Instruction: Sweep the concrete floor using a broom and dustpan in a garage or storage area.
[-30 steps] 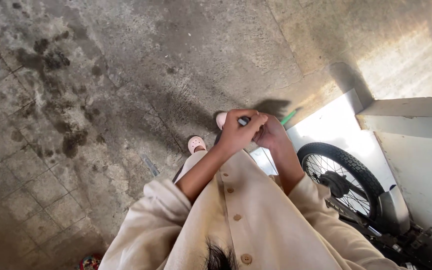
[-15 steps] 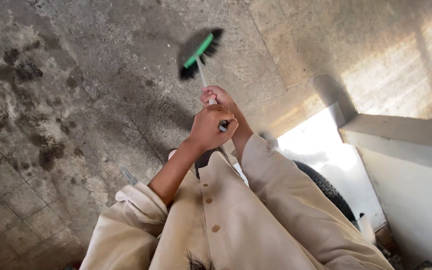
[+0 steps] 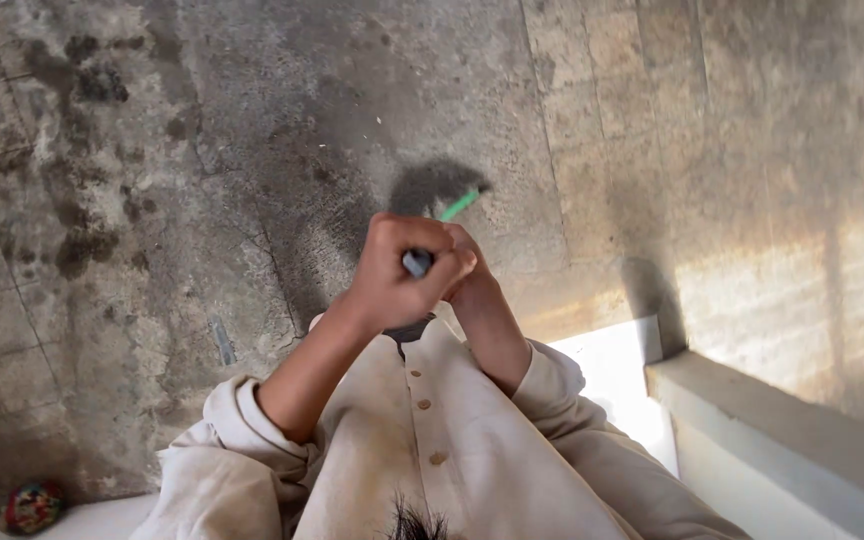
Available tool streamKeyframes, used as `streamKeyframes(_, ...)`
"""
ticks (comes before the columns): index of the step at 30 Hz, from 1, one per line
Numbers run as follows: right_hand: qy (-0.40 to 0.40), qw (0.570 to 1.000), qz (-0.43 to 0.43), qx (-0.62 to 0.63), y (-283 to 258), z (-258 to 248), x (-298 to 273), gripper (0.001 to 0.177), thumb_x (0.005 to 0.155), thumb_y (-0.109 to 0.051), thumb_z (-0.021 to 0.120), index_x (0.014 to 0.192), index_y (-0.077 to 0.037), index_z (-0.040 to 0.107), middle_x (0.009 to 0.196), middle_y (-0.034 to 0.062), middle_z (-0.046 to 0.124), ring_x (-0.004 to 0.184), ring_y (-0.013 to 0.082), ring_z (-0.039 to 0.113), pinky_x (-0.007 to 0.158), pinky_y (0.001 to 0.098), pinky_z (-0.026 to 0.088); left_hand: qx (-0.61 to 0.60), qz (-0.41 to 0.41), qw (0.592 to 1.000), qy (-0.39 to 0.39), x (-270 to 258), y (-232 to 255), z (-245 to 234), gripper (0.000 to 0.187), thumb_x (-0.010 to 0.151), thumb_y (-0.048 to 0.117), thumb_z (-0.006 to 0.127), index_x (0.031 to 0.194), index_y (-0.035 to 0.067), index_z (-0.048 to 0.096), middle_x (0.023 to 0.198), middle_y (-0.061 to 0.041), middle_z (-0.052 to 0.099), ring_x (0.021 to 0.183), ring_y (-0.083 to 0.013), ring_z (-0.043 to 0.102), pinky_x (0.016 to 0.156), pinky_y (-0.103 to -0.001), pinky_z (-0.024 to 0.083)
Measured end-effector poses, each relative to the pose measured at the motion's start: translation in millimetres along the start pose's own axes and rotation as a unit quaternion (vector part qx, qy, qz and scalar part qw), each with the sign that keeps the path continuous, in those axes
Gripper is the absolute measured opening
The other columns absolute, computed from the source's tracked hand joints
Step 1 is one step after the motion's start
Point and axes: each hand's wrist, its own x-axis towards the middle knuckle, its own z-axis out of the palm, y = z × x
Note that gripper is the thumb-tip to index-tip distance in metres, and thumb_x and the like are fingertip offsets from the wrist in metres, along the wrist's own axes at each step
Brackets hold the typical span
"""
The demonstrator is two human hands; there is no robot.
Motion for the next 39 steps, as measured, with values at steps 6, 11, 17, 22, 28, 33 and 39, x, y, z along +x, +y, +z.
streamKeyframes(6, 0.109, 0.983, 0.053, -0.135, -89.4, -138.8, 135.5, 0.024, 0.100, -0.018, 0.046, 0.079, -0.010, 0.054, 0.067, -0.0022, 0.057, 0.055, 0.0074, 0.054, 0.053, 0.0240, 0.048, 0.071, -0.018, 0.994, 0.082, -24.6, -86.0, 17.2, 0.014, 0.084, 0.010, 0.071, 0.078, -0.002, 0.072, 0.068, -0.015, 0.065, 0.056, -0.0227, 0.062, 0.061, -0.035, 0.051)
streamKeyframes(11, 0.068, 0.985, 0.160, 0.002, -69.7, -43.7, 141.5, 0.023, 0.095, -0.011, 0.053, 0.072, -0.011, 0.047, 0.062, -0.0001, 0.054, 0.050, 0.0091, 0.051, 0.052, 0.0223, 0.046, 0.122, -0.048, 0.986, 0.107, -26.7, -88.2, 8.2, 0.015, 0.085, 0.010, 0.070, 0.075, -0.001, 0.070, 0.066, -0.014, 0.064, 0.060, -0.0273, 0.062, 0.063, -0.036, 0.051)
streamKeyframes(17, 0.074, 0.980, 0.095, -0.157, -29.7, 19.4, 131.1, 0.017, 0.095, -0.014, 0.057, 0.080, -0.012, 0.050, 0.063, -0.0014, 0.054, 0.053, 0.0092, 0.052, 0.053, 0.0224, 0.046, 0.165, 0.031, 0.968, 0.188, -27.4, -45.5, -2.0, 0.014, 0.086, 0.009, 0.070, 0.075, 0.001, 0.071, 0.070, -0.012, 0.068, 0.065, -0.0258, 0.067, 0.065, -0.035, 0.054)
streamKeyframes(22, -0.136, 0.751, -0.215, -0.609, 85.5, 153.2, -18.8, 0.030, 0.100, -0.026, 0.047, 0.125, -0.009, 0.049, 0.104, 0.0045, 0.058, 0.104, 0.0083, 0.062, 0.098, 0.0230, 0.054, 0.196, 0.103, 0.952, 0.212, -50.7, -27.9, -18.3, 0.025, 0.081, 0.002, 0.065, 0.056, 0.007, 0.067, 0.055, -0.008, 0.066, 0.047, -0.0176, 0.064, 0.051, -0.030, 0.053)
streamKeyframes(28, -0.202, 0.606, -0.179, -0.748, 114.4, 58.7, 23.0, 0.042, 0.105, -0.026, 0.051, 0.138, -0.001, 0.046, 0.123, 0.0093, 0.056, 0.121, 0.0142, 0.058, 0.112, 0.0291, 0.047, 0.129, 0.204, 0.962, 0.128, -80.3, 19.0, -59.6, 0.024, 0.079, 0.009, 0.069, 0.057, 0.005, 0.059, 0.053, -0.009, 0.056, 0.051, -0.0195, 0.056, 0.052, -0.032, 0.045)
streamKeyframes(33, -0.216, 0.649, -0.171, -0.709, 137.7, -39.0, 83.5, 0.045, 0.106, -0.028, 0.050, 0.140, 0.000, 0.045, 0.124, 0.0097, 0.056, 0.121, 0.0148, 0.058, 0.112, 0.0296, 0.047, 0.081, -0.192, 0.978, 0.000, -112.2, -20.1, -83.8, 0.031, 0.077, 0.027, 0.076, 0.064, -0.001, 0.070, 0.049, -0.014, 0.044, 0.046, -0.0208, 0.043, 0.046, -0.036, 0.031)
streamKeyframes(39, -0.233, 0.707, -0.110, -0.658, 175.0, -19.5, 72.3, 0.049, 0.107, -0.031, 0.050, 0.142, 0.002, 0.044, 0.125, 0.0103, 0.055, 0.121, 0.0155, 0.057, 0.112, 0.0303, 0.046, 0.195, -0.291, 0.928, 0.124, -148.3, -74.4, -78.9, 0.032, 0.070, 0.031, 0.076, 0.065, 0.000, 0.073, 0.049, -0.020, 0.052, 0.040, -0.0253, 0.050, 0.047, -0.037, 0.042)
